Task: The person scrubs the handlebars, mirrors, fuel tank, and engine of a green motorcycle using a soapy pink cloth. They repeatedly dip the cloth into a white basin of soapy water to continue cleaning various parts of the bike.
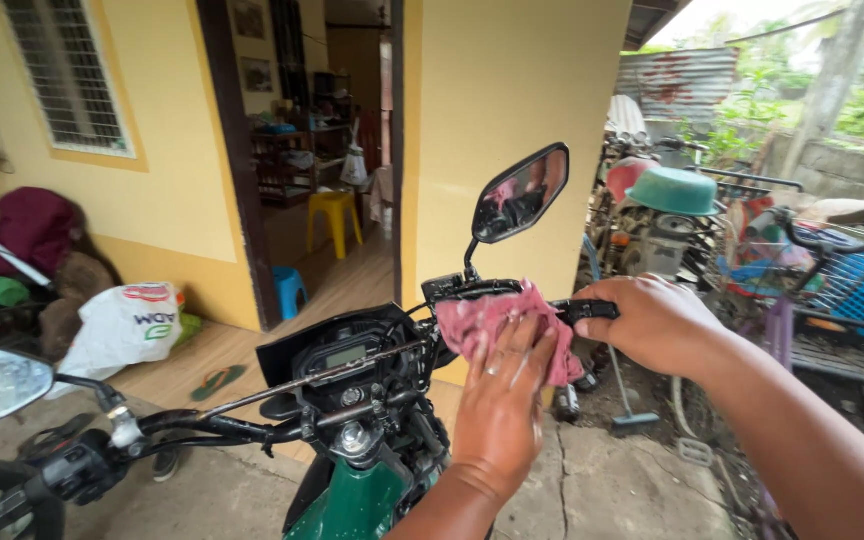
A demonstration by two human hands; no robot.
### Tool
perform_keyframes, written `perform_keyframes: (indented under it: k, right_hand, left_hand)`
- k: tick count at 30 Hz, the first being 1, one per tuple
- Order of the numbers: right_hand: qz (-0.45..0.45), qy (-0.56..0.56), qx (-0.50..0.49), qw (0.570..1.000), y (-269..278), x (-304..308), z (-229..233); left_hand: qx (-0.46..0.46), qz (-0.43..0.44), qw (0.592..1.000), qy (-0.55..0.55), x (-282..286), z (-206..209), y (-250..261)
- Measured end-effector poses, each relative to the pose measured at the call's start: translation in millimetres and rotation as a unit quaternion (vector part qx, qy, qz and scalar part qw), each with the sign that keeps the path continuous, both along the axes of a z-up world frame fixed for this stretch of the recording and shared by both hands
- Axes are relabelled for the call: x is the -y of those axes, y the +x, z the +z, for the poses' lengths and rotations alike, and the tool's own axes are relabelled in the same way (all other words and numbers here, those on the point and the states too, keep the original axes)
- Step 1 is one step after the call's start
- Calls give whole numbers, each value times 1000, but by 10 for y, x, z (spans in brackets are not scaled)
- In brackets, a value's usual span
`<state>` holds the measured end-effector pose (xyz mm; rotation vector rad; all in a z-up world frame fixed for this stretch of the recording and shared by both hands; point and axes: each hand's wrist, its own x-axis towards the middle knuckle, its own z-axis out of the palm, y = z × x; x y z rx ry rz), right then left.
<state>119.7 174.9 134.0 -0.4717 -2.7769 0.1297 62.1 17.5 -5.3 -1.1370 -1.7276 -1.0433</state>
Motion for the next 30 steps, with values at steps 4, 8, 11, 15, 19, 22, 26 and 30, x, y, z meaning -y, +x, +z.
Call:
perform_keyframes:
  k: [4, 8, 11, 15, 19, 22, 26, 30]
  right_hand:
    - [15, 18, 8, 1000, -3, 2, 34]
    - [23, 35, 37, 998, -45, -67, 65]
    - [31, 49, 56, 997, -86, -123, 80]
    - [34, 56, 72, 995, -83, -193, 97]
    - [58, 70, 67, 994, -44, -179, 101]
    - [61, 75, 59, 994, -11, -204, 79]
    - [58, 83, 59, 993, -9, -194, 66]
    - [69, 95, 58, 991, -119, -280, 49]
  left_hand:
    - [-26, 64, 997, -36, -37, 57, -5]
    - [-45, 137, 988, -59, -64, 136, 39]
    - [-35, 196, 978, -59, -159, 213, 110]
    - [-6, 240, 969, -51, -317, 314, 212]
    - [50, 237, 967, -81, -325, 401, 191]
    - [-23, 245, 968, -38, -300, 397, 158]
    - [77, 174, 982, 7, -276, 417, 199]
    - [131, 90, 973, 168, -460, 621, 179]
